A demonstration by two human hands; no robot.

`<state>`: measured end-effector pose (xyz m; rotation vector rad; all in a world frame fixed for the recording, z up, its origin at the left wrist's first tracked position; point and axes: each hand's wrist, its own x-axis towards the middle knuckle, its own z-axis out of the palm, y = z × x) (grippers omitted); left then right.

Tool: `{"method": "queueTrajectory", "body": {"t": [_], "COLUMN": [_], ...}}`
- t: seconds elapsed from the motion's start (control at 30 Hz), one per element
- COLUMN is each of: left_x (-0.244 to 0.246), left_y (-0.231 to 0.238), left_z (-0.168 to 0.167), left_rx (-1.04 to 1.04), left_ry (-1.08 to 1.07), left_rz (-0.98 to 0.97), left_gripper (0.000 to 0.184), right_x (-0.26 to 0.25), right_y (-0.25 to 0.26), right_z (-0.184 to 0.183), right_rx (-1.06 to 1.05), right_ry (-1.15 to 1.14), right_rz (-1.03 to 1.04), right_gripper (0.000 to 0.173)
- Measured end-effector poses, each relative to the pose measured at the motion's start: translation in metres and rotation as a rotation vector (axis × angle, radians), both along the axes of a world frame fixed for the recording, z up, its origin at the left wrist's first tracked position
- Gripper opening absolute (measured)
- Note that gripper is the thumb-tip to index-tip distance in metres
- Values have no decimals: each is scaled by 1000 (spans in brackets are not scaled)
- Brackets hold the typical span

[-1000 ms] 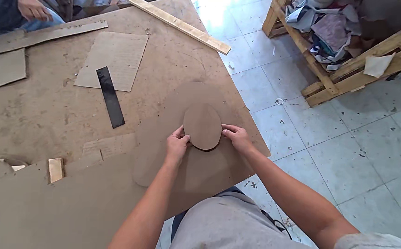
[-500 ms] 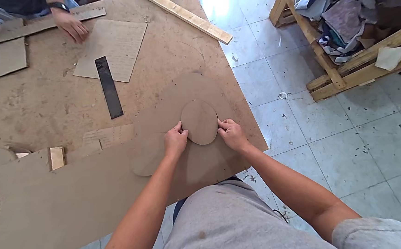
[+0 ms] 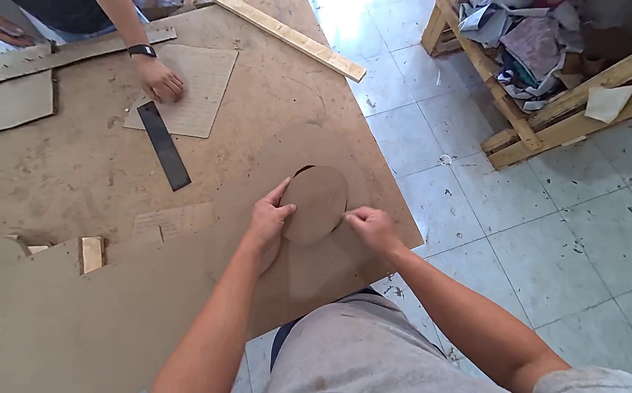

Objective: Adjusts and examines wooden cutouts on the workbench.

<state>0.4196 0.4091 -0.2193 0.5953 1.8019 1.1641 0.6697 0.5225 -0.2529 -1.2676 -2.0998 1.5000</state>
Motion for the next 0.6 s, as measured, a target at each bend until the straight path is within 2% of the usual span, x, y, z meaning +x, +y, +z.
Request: {"method": "queueTrajectory", "body": {"t": [0.03, 0.07, 0.1, 0.13, 0.17, 0.2, 0.23, 0.27, 0.33, 0.37, 0.43, 0.53, 0.57, 0.6], "left_x": [-12, -21, -28, -30, -30, -28, -27, -28, -36, -39, -30, 2, 10, 17], "left_y": [7, 15, 26, 38, 50, 59, 63, 61, 43, 31, 13, 12, 16, 19], "left_z": [15, 32, 45, 55, 60, 63, 61, 55, 34, 20, -10, -29, -29, -29], "left_rx": [-42, -97, -151, -193, -211, -221, -226, -233, -255, -292, -357, -378, -389, -410], "left_ry": [36, 78, 116, 150, 186, 233, 304, 389, 485, 458, 334, 253, 274, 311], "left_rz": [-153, -321, -479, -600, -670, -681, -619, -497, -168, -55, -8, 8, 24, 40], "left_gripper": [64, 61, 58, 54, 51, 49, 47, 44, 45, 49, 49, 38, 37, 39], "right_x": [-3, -9, -16, -24, -33, -39, -43, -42, -36, -33, -31, -37, -39, -40], "right_y": [13, 27, 41, 51, 57, 61, 63, 62, 51, 43, 29, 19, 17, 16], "right_z": [7, 16, 24, 32, 35, 34, 29, 21, -1, -12, -24, -27, -25, -21], "right_rx": [106, 167, 170, 134, 69, -26, -129, -214, -363, -449, -570, -547, -495, -432], "right_ry": [36, 39, 24, -10, -32, -40, -41, -28, 40, 89, 158, 150, 111, 51], "right_rz": [-20, 26, 128, 259, 384, 466, 491, 449, 209, 64, -148, -233, -235, -214], "right_gripper": [22, 35, 53, 64, 59, 44, 32, 26, 26, 27, 27, 27, 33, 48]}}
